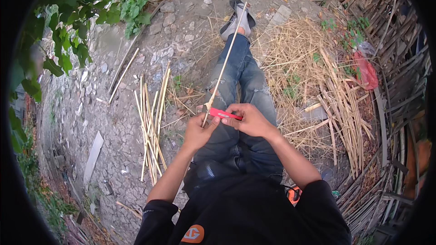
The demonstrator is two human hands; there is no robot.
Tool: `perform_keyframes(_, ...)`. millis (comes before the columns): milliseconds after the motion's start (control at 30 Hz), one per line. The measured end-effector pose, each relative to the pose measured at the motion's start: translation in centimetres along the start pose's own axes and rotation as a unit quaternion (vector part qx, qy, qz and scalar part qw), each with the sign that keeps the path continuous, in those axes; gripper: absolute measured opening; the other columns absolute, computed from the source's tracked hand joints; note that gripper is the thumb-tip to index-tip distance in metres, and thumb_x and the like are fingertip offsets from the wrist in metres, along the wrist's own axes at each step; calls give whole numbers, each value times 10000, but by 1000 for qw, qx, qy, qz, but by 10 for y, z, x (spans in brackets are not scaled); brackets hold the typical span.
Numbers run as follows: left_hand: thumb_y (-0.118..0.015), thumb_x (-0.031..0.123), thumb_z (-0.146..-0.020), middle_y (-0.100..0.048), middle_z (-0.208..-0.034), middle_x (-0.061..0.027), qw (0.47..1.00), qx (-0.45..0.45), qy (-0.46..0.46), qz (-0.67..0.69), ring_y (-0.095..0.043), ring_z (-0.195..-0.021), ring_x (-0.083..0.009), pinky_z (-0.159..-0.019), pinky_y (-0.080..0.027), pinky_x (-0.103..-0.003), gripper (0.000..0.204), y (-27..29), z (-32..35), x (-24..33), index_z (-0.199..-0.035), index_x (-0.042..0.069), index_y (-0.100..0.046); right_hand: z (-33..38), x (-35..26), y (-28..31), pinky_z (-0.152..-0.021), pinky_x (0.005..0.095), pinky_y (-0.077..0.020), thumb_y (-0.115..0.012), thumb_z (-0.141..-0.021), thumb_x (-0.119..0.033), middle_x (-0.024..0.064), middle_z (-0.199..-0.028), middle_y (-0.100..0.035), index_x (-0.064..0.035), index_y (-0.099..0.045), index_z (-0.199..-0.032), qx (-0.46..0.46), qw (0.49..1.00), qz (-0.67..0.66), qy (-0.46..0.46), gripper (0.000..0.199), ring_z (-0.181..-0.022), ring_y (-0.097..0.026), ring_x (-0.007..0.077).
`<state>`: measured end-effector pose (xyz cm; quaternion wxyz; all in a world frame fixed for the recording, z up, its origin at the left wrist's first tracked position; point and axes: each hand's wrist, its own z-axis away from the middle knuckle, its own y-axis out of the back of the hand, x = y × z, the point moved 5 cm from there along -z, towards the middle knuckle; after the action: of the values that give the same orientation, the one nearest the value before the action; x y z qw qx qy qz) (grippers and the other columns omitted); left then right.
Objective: The person sits on the ground and uses a red utility knife to shave and smooth a long bamboo stick. They hold the stick with one hand and scrape along its length with the knife, occasionally rotating the stick to work different sides. Shavings fall to the ground as the stick is progressively thinned and smoothed.
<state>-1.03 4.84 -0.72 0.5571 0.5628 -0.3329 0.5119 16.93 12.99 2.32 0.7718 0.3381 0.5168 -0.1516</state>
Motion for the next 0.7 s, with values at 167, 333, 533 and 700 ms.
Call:
perform_keyframes(167,-772,293,-962,-621,-737,47,990,-7,49,135,-448,-628,-9,-547,-312,-217,277,10,-5,9,-1025,27,-727,8,-13,-15,-554,232,-395,-685,-1009,-215,-6,-742,-643,-58,-622,-1292,-74,976,-200,42,330,-625,-554,56)
perform_keyframes(333,-755,311,-975,-519,-646,92,988,145,10,46,-418,-564,-7,-517,-316,-216,312,74,-29,22,-1057,15,-699,11,12,-10,-579,228,-407,-593,-1061,-191,46,-852,-648,-70,-524,-1452,25,989,-79,119,414,-640,-531,57)
perform_keyframes(533,-731,335,-987,-445,-551,74,973,167,45,151,-369,-438,-38,-409,-255,-241,362,84,-24,20,-1129,16,-635,23,15,-2,-584,243,-406,-509,-1093,-162,56,-909,-626,-37,-336,-1566,39,927,-372,16,519,-651,-485,71)
perform_keyframes(700,-727,337,-990,-458,-557,71,978,87,78,172,-371,-435,-34,-422,-266,-236,358,47,-12,13,-1108,7,-655,23,9,-2,-591,228,-387,-485,-1102,-144,76,-993,-625,-45,-264,-1606,-17,893,-447,56,559,-653,-452,69)
